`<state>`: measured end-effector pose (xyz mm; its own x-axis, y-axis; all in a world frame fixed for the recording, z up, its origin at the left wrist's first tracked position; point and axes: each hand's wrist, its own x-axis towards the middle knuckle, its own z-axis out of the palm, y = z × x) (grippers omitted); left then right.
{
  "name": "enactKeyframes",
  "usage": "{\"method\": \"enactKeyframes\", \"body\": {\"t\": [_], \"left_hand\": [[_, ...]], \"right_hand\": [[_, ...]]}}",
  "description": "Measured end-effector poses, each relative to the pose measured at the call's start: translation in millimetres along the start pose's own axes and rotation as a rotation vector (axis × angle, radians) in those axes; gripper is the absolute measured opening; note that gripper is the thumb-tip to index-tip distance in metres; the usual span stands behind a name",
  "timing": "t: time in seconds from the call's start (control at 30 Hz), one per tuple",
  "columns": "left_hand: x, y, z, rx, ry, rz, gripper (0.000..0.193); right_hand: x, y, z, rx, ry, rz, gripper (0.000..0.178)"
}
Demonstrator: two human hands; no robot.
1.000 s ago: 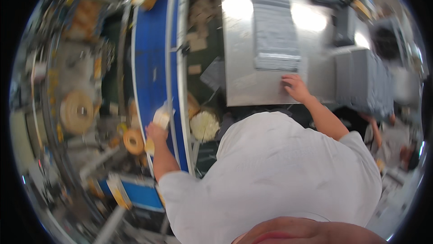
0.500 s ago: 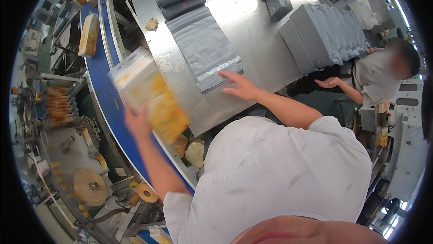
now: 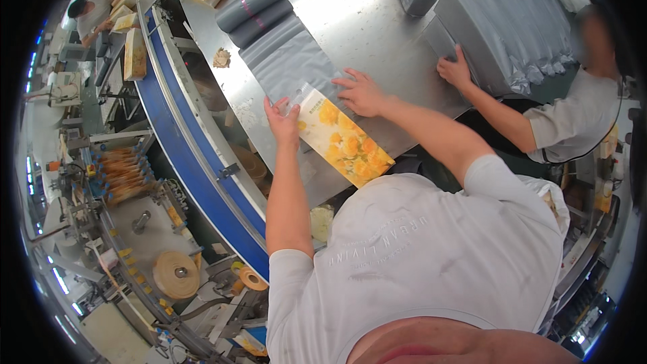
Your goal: The person places small yellow boxes into grey poly mailers on a metal table. They fold the top flaps of the mailers to seal them and then move the finished packages to a stack on the right side of the table.
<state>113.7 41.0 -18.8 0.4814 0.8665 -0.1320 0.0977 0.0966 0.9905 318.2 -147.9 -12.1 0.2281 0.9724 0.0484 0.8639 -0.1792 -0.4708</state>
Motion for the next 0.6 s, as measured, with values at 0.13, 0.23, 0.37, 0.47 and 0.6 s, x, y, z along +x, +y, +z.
{"method": "enactKeyframes", "body": {"t": [0.13, 0.23, 0.37, 0.47, 0.6], "left_hand": [[-6, 16, 14, 0.161, -0.140, -0.089, 0.093], [-17, 26, 19, 0.720, -0.353, 0.194, 0.069], [-14, 78, 61, 1.199, -0.451, 0.205, 0.057], [-9, 65, 80, 1.161, -0.135, -0.004, 0.064], [-49, -55, 25, 0.571, 0.058, 0.018, 0.057]], "right_hand": [[18, 12, -4, -0.153, -0.162, -0.101, 0.061], [28, 2, -16, 0.020, -0.042, 0.004, 0.073], [16, 3, -35, 0.140, -0.030, -0.051, 0.072], [-1, 3, -30, 0.009, -0.068, -0.089, 0.069], [-3, 5, 10, 0.377, 0.064, -0.099, 0.057]]}}
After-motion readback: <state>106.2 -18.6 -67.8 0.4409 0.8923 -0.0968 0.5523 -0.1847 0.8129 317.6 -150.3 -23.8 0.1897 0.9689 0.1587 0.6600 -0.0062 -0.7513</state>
